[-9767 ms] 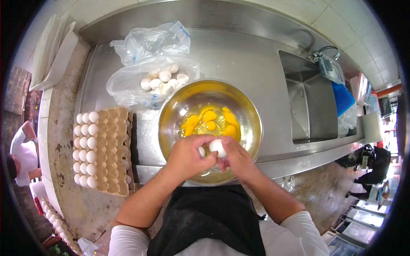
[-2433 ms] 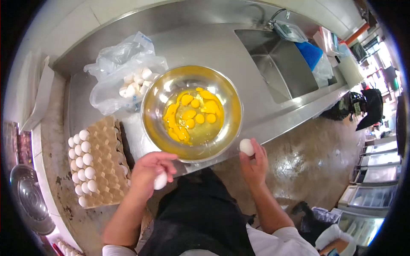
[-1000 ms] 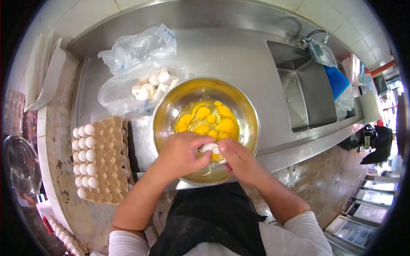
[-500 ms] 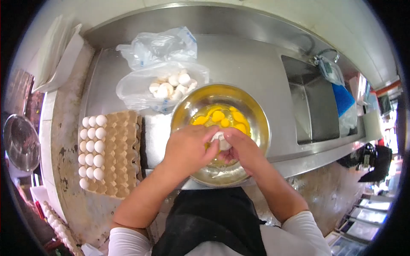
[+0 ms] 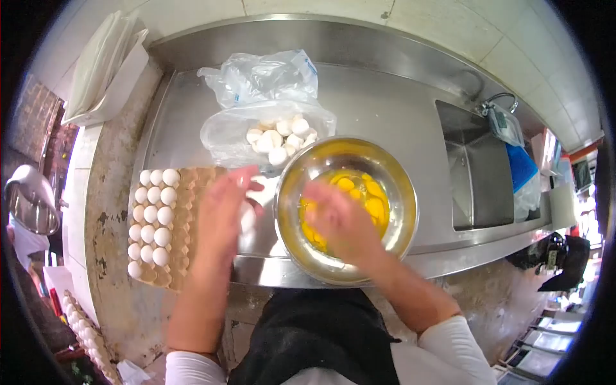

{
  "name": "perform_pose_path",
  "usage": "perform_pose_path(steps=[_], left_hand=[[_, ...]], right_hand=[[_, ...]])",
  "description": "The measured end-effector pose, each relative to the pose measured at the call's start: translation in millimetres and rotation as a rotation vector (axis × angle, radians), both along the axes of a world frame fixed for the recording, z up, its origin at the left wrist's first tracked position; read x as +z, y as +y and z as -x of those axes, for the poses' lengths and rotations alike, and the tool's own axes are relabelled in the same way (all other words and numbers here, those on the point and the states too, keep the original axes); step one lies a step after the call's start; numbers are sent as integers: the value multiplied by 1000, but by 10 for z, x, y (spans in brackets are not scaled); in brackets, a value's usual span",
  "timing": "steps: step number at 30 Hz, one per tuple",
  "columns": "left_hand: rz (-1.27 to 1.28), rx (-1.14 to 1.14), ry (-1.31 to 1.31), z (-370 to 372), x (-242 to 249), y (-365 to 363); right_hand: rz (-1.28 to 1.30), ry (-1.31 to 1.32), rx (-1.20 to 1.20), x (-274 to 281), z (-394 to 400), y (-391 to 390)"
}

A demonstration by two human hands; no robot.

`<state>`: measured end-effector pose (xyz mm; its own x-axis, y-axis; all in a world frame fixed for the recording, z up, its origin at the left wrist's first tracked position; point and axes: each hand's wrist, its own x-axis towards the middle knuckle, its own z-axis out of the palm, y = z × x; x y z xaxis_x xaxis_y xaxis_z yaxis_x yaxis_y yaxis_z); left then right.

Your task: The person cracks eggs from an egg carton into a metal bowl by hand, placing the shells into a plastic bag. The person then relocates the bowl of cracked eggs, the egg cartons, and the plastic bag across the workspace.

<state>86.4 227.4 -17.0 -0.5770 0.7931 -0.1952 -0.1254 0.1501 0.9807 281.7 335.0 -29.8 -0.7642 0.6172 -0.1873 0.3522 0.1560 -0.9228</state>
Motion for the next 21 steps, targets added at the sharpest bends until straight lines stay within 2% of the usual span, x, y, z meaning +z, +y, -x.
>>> perform_pose_path(steps=[1,2,3,5,6,10,12,13,15,16,17,19,21], left_hand=[[-22,11,-307,-110,-82,-91],[-9,77,-484,-280,-157,-96],[6,133,-660,-447,-224,-93],[-64,137,-692,-512,-265,-62],[-42,105,-642,-544,-223,-51],[-20,-82,-525,-843,-190,-185],[3,-207,-524,-952,-160,-256],[16,-226,-528,-975,-137,-294],[91,-528,-610,-1018,-57,-400],[42,-676,-427,-1035,-76,-407],[53,-701,-450,-1039,-73,-447],[73,-763,-102,-985,-61,-486],[45,-699,-68,-900,-204,-533]], right_hand=[[-81,16,93,75,-99,-208],[-164,31,185,120,-156,-362],[-170,27,166,103,-159,-477],[-529,144,97,5,-77,-564],[-602,149,37,-10,-75,-584],[-638,191,21,44,-238,-655],[-573,5,66,61,-419,-749],[-566,-5,46,1,-528,-805],[-287,66,-296,-214,-809,-932],[453,187,-588,-269,-978,-983],[672,315,-729,-254,-1170,-951],[889,555,-850,-407,-1679,-956],[771,494,-957,-532,-2035,-1061]])
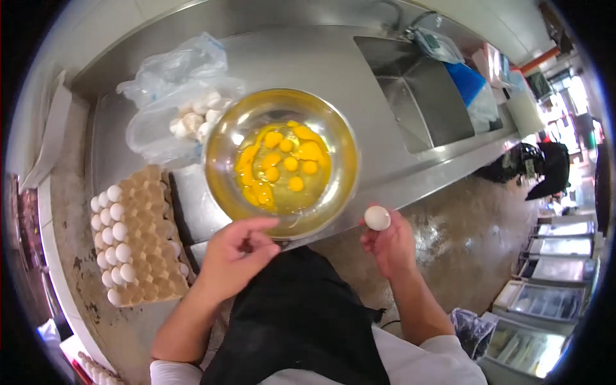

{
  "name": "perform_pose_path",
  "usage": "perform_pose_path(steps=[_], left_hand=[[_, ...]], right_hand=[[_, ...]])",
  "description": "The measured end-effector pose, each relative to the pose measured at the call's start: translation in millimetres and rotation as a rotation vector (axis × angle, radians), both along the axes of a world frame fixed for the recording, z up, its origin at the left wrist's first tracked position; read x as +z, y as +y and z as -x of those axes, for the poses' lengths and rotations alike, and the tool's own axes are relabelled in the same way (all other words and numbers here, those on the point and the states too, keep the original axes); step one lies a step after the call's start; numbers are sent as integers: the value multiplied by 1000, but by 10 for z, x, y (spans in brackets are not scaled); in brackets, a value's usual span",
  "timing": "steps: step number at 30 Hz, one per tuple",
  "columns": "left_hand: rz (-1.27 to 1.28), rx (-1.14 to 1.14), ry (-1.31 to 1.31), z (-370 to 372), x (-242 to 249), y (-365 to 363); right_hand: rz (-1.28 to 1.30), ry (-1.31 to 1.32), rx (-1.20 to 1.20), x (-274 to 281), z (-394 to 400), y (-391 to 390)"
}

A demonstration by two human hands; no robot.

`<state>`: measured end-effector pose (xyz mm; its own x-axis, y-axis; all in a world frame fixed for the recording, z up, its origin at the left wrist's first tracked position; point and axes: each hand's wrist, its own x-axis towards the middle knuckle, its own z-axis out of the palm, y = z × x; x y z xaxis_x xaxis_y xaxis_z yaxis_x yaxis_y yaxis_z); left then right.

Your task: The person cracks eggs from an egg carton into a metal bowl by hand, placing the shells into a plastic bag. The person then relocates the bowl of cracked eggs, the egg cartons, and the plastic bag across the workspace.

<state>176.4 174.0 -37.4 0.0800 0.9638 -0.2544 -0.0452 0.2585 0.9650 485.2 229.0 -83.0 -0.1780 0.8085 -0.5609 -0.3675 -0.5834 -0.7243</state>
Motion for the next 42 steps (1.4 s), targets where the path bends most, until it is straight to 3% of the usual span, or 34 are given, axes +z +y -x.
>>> perform_pose_path(steps=[2,4,5,7,10,13,16,17,18,19,20,22,26,32,42], left_hand=[[45,39,-31,57,-44,-45],[65,40,-19,106,-45,-68],[82,58,-6,122,-41,-72],[53,79,-59,137,-81,-62],[21,130,-114,113,-147,-60],[44,121,-116,41,-178,-90],[71,50,-55,-11,-178,-68],[74,-12,3,-33,-166,-55],[70,-7,6,-67,-121,-9],[-61,-71,138,-104,-43,79],[-189,-131,271,-141,24,172],[-264,-142,315,-211,106,362],[-396,-104,447,-330,153,607],[-383,-18,584,-242,136,753],[-309,82,612,-200,-21,886]], right_hand=[[-38,-119,-68,-167,-131,-166],[-470,-829,-35,-366,-69,-330],[-468,-828,-44,-445,-88,-374],[-803,-1162,142,-549,-97,-384],[-992,-1121,25,-614,-27,-338],[-838,-1120,92,-893,-82,-271],[-957,-1237,97,-785,-90,-235],[-957,-1233,97,-695,-23,-234],[-919,-1043,21,-585,96,-211],[-879,-850,-50,-453,210,-171],[-888,-843,-45,-263,294,-114],[-241,-121,123,114,471,43],[-64,146,300,223,758,306],[-108,2,460,216,1013,571],[-60,35,543,148,1120,833]])
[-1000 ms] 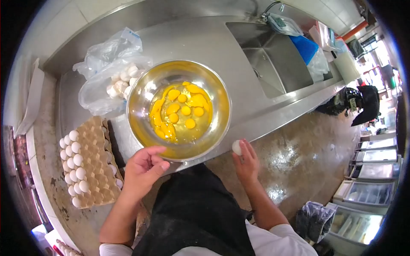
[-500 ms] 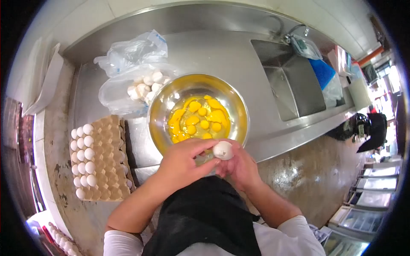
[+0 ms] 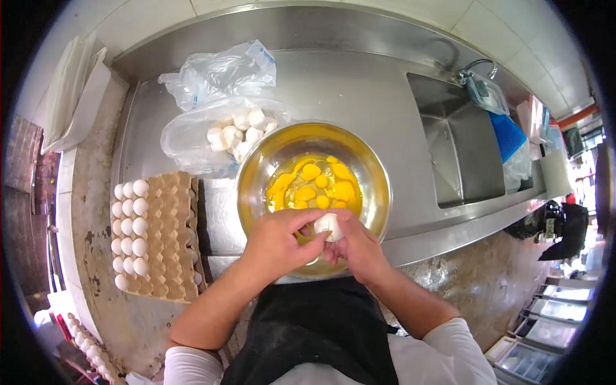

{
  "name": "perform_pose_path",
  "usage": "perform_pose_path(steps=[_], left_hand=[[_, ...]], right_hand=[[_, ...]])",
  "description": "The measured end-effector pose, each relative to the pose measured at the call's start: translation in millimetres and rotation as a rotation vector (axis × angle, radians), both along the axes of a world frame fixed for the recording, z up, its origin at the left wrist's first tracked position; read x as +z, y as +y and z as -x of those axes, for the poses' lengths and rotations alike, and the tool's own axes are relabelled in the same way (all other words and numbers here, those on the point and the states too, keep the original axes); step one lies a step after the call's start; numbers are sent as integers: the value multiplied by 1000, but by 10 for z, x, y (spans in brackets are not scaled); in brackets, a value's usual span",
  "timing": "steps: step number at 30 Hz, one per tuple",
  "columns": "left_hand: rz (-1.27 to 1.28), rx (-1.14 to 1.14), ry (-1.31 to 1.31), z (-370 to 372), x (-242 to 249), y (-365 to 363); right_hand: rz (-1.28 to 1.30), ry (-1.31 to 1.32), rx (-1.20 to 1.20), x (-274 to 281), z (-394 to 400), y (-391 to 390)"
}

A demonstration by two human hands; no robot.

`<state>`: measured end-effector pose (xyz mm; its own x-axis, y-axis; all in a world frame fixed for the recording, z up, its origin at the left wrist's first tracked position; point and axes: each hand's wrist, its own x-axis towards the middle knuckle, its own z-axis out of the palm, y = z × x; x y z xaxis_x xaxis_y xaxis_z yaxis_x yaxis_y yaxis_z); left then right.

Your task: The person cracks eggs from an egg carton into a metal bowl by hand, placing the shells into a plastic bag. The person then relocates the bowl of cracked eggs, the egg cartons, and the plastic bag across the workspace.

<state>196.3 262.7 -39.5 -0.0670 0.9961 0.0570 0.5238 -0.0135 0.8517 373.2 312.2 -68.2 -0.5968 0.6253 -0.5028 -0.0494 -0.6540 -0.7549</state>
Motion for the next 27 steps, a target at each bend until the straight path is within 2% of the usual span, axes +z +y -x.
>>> perform_pose_path(steps=[6,10,12,14,15,17,19,21,23,25,26,27], left_hand=[[204,87,-252,18,-40,64],[288,64,-280,151,-95,92],[253,35,-197,195,-120,111],[219,32,-107,233,-29,122],[182,30,-20,253,7,128],[180,54,46,316,11,131],[177,82,109,410,19,117],[151,239,82,556,44,82],[150,339,87,808,34,77],[145,458,102,1106,80,118],[99,475,276,1258,126,170],[56,487,448,1380,161,228]], right_hand=[[23,22,61,-87,32,136],[45,-65,131,-22,29,225],[38,-120,156,-9,25,262],[-496,-252,183,-22,10,282],[-495,-252,181,55,-8,297],[-1057,-598,209,279,-63,339],[-1062,-624,169,272,-113,396],[-1071,-645,131,164,-169,451],[-632,-317,-27,-72,-179,534],[-559,-238,34,-5,-46,652],[-476,-181,82,26,45,709],[-566,-174,155,25,190,770]])
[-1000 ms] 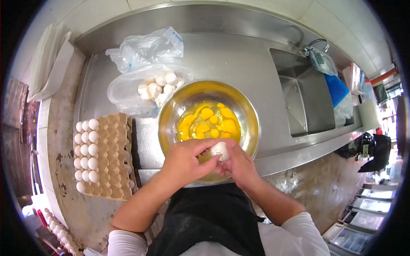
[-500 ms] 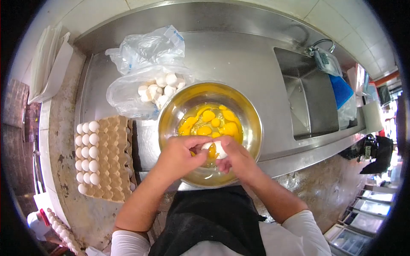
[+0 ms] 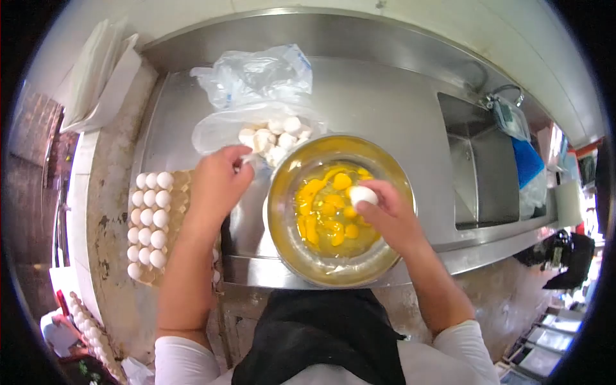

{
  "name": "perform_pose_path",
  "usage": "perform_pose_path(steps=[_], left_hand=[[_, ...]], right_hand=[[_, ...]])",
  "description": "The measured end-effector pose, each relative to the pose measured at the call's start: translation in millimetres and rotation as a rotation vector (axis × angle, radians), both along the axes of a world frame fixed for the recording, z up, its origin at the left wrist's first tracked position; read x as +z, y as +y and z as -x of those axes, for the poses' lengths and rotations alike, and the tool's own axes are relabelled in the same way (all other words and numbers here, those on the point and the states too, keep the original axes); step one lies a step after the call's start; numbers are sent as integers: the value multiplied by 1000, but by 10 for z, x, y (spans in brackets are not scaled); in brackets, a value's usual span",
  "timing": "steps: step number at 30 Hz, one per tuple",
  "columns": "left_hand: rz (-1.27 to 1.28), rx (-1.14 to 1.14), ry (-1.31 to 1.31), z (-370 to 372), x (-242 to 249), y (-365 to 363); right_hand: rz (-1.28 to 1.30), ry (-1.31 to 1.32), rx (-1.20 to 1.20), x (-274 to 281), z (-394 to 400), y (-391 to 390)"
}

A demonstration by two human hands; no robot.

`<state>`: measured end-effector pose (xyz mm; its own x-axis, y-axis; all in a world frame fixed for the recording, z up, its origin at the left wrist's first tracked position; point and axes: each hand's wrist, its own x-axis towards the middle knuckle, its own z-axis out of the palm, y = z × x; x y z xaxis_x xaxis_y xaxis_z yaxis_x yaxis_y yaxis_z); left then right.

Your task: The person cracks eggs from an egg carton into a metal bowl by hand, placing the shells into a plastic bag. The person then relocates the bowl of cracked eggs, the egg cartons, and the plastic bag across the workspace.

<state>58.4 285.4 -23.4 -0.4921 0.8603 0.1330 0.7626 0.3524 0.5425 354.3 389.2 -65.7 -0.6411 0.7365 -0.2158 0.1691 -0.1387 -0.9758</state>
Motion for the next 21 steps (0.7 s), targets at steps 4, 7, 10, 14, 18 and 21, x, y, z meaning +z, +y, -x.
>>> perform_pose_path(steps=[4,7,10,14,18,21], left_hand=[[49,45,190,274,-75,290],[230,79,347,378,-132,353],[41,-2,398,431,-82,121],[-60,42,179,500,205,-593],[-13,282,-103,767,531,-1399],[55,349,-42,968,564,-1937]], right_hand=[[-192,-66,200,73,1023,241],[-303,-128,223,74,1653,315],[-668,-260,122,106,1890,258],[-675,-163,135,96,1693,189],[-737,-185,136,66,1629,85],[-596,-123,165,375,1632,-218]])
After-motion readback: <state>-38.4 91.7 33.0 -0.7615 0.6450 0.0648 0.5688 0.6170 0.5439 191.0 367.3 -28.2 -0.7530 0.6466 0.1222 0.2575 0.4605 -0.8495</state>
